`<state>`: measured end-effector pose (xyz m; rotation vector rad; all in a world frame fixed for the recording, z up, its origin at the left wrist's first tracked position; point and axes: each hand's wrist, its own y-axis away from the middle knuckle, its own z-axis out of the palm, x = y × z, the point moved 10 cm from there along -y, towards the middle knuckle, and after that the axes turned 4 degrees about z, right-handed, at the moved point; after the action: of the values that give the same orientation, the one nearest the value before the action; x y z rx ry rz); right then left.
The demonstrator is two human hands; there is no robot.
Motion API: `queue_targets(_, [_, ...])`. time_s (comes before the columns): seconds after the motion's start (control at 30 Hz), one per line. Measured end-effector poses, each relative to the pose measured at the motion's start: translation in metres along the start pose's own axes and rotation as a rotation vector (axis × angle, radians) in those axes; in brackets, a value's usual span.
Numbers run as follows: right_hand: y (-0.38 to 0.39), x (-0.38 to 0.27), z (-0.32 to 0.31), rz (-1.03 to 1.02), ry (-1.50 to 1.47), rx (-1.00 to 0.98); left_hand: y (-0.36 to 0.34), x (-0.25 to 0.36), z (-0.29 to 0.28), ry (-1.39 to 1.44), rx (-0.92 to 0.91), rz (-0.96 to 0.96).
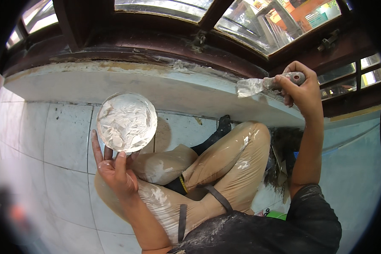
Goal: The person sits on the floor and uses a putty knife to apply white filler from a small container onto the lower edge of a wooden window frame. The person repeatedly scoops filler and smooths it along the frame's surface.
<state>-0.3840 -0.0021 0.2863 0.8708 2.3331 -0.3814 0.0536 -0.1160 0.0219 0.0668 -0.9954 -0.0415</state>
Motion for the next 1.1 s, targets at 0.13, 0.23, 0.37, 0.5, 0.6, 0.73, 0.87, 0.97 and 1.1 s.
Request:
queue_targets(0.13, [-0.016,-0.022,0.021,-0.189,0.199,0.036,-0.001,0.007,-0.001,0.026,0.011,0.013])
queue_targets(0.23, [-0.032,-0.034,0.043,-0.27,0.287,0.052,-0.001,0.007,-0.001,0.043,0.007,0.008])
queue_targets(0.37, [-0.04,-0.076,0.083,-0.393,0.433,0.104,-0.002,0.009,-0.003,0.042,0.007,0.008])
queue_targets(0.5, [-0.052,-0.112,0.13,-0.473,0.439,0.01,-0.002,0.01,-0.005,0.031,0.003,0.002])
queue_targets(0.6, [-0.054,-0.136,0.152,-0.512,0.463,-0.02,-0.002,0.008,-0.002,0.058,0.003,-0.001])
queue_targets(0.73, [-0.049,-0.18,0.184,-0.443,0.446,-0.205,-0.003,0.009,-0.008,0.06,0.01,0.001])
queue_targets(0.87, [-0.047,-0.201,0.203,-0.484,0.402,-0.226,-0.002,0.009,-0.006,0.075,0.012,-0.008])
queue_targets(0.97, [-0.046,-0.218,0.218,-0.53,0.335,-0.276,-0.002,0.009,-0.008,0.08,0.013,-0.003])
queue_targets(1.1, [-0.048,-0.236,0.237,-0.596,0.274,-0.3,-0.003,0.011,-0.007,0.102,0.021,-0.002])
